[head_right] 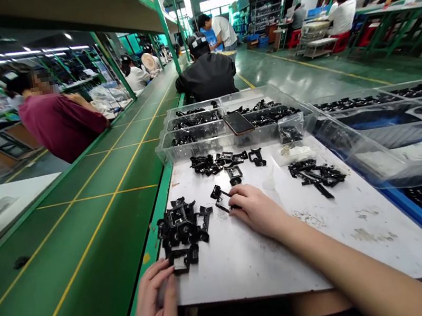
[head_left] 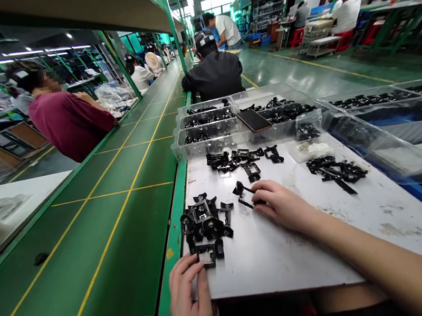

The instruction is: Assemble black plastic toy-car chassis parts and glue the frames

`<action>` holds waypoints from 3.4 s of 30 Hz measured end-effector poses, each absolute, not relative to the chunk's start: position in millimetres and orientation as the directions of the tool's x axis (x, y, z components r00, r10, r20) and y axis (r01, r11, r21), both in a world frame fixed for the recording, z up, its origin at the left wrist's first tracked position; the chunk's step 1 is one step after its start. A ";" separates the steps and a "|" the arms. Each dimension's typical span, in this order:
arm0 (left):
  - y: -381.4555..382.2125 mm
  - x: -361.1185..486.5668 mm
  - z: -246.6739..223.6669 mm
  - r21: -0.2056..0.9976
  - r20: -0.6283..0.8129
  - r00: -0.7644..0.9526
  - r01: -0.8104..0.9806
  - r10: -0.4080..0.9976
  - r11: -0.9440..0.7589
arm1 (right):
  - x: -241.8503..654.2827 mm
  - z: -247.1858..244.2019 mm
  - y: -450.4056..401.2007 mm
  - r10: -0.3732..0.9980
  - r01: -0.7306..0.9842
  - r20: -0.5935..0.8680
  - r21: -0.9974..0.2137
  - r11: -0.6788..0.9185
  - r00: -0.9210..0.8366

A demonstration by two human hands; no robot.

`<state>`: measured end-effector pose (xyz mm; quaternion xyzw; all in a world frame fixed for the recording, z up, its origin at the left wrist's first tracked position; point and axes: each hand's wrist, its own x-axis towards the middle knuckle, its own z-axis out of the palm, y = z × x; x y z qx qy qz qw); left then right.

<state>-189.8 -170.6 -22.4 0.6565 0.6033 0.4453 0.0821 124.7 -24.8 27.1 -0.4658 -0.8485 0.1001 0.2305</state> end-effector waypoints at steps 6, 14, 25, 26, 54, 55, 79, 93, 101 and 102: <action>-184.3 -145.2 10.2 0.929 0.169 -0.224 0.363 0.960 -0.079 | 148.4 62.8 -98.9 0.779 0.586 0.469 -0.517 0.624 -0.415; -134.1 -31.3 38.4 0.925 -0.187 0.262 -0.279 0.947 0.259 | 166.8 70.4 -123.9 0.783 0.568 0.466 -0.540 0.621 -0.412; 9.7 10.3 40.2 0.961 -0.015 0.254 -0.262 0.967 0.083 | 306.0 15.9 -69.2 0.926 0.881 0.138 -0.385 -0.276 0.351; 7.5 11.0 34.9 0.962 -0.025 0.259 -0.257 0.965 0.094 | 308.3 12.0 -65.5 0.930 0.882 0.116 -0.377 -0.284 0.349; -29.7 15.7 28.5 0.988 -0.052 0.376 -0.118 0.925 0.103 | 194.2 56.9 -43.6 0.934 0.584 0.341 -0.738 0.337 -0.108; -30.2 16.9 28.3 0.985 -0.043 0.377 -0.137 0.925 0.102 | 194.6 57.5 -43.7 0.933 0.581 0.340 -0.738 0.344 -0.120; -22.1 15.5 34.3 0.947 -0.031 0.314 -0.294 0.949 0.128 | 218.4 54.8 -45.6 0.983 -0.017 0.159 -0.987 0.158 -0.088; -10.4 6.9 36.0 0.942 -0.093 0.167 -0.304 0.982 0.141 | 223.7 46.7 -27.8 0.984 -0.350 0.178 -0.922 0.163 -0.010; -15.2 11.2 34.3 0.908 -0.075 0.266 -0.380 0.961 0.176 | 225.6 52.1 -30.7 0.995 -0.219 0.090 -0.971 0.098 0.043; -15.8 11.2 34.2 0.910 -0.071 0.266 -0.377 0.961 0.172 | 225.2 53.2 -31.8 0.990 -0.168 0.126 -0.977 0.135 0.063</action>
